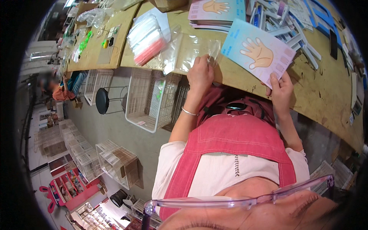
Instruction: The person repeatedly picks up small books, places them into clear plastic sleeves, and stacks the packaged items on the table. The person also handles plastic sleeves and stacks of books during the process.
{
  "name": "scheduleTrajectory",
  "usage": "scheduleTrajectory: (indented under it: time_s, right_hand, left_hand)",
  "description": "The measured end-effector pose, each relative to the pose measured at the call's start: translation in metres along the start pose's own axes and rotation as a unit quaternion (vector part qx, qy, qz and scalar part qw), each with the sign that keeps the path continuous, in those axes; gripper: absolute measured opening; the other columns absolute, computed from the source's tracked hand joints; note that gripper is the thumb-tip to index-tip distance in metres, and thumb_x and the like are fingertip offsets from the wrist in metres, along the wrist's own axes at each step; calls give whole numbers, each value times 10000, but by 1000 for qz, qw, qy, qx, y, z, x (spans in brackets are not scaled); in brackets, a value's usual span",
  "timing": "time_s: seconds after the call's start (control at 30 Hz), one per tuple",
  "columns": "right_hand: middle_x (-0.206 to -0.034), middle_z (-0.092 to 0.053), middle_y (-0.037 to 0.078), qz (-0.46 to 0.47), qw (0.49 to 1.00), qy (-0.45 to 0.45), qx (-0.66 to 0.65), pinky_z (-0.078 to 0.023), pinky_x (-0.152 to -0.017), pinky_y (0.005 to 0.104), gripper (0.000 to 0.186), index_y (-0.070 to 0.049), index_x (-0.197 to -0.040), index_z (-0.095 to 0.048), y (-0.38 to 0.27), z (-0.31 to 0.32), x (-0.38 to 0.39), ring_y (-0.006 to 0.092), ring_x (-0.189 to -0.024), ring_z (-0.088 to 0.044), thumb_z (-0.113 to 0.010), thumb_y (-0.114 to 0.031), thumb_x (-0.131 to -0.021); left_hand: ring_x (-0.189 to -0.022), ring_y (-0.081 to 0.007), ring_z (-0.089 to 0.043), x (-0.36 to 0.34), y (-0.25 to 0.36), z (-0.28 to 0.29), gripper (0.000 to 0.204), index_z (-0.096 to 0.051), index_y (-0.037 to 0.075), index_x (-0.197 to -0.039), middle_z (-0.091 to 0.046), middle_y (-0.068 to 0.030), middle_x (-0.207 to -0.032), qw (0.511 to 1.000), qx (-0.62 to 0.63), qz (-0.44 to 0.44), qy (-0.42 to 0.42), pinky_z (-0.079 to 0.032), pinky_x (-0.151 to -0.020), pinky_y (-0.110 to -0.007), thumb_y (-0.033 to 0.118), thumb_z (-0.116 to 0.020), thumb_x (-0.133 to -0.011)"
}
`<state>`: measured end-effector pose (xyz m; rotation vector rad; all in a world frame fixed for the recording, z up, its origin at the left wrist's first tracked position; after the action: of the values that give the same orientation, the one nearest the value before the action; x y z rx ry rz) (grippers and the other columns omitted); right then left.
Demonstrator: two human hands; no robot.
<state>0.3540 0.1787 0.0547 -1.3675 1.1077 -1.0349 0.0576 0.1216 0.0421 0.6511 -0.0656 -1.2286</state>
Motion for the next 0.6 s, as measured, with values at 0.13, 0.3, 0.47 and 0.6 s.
scheduleTrajectory:
  time_s: [0.13,0.3,0.47,0.6]
  right_hand:
    - [-881,-684,18,60,995,47,64,-433,-490,233,199,21,-1250,-612,10,-10,25,37,-576,-527,-599,-63,-1069]
    - [-866,-727,82,-32,999,-33,-21,-395,-453,227,231,34,-1251,-613,25,-22,34,46,-543,-540,-582,-128,-1089]
    - [-868,-754,141,-90,994,-65,-16,-394,-436,219,273,44,-1277,-606,38,-14,35,63,-512,-552,-561,-159,-1101]
    - [-818,-737,123,-99,993,-63,-33,-394,-428,223,274,42,-1297,-598,38,-13,41,69,-491,-540,-537,-147,-1108]
  left_hand:
    - [-947,-444,-693,-11,11,-12,355,-636,45,-1267,-676,-206,-1133,999,38,6,-21,-579,-799,-527,105,-635,-918]
    - [-924,-414,-705,-19,20,-21,387,-655,55,-1291,-706,-202,-1075,999,41,-15,10,-570,-795,-510,110,-639,-908]
    - [-932,-423,-702,-22,23,-27,384,-658,57,-1291,-705,-201,-1094,999,28,-18,-3,-573,-800,-509,101,-642,-910]
    - [-913,-425,-699,-19,28,-26,371,-661,59,-1288,-702,-192,-1092,999,18,-28,-9,-571,-778,-511,108,-657,-920]
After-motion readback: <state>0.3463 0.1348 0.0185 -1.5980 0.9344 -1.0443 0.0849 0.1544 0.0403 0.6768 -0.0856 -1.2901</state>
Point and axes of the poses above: each hand's wrist, its own x-axis away from the middle knuckle, its own z-axis out of the back of the hand, y = z × x, the point moved 8 cm from there along -x, towards the middle knuckle
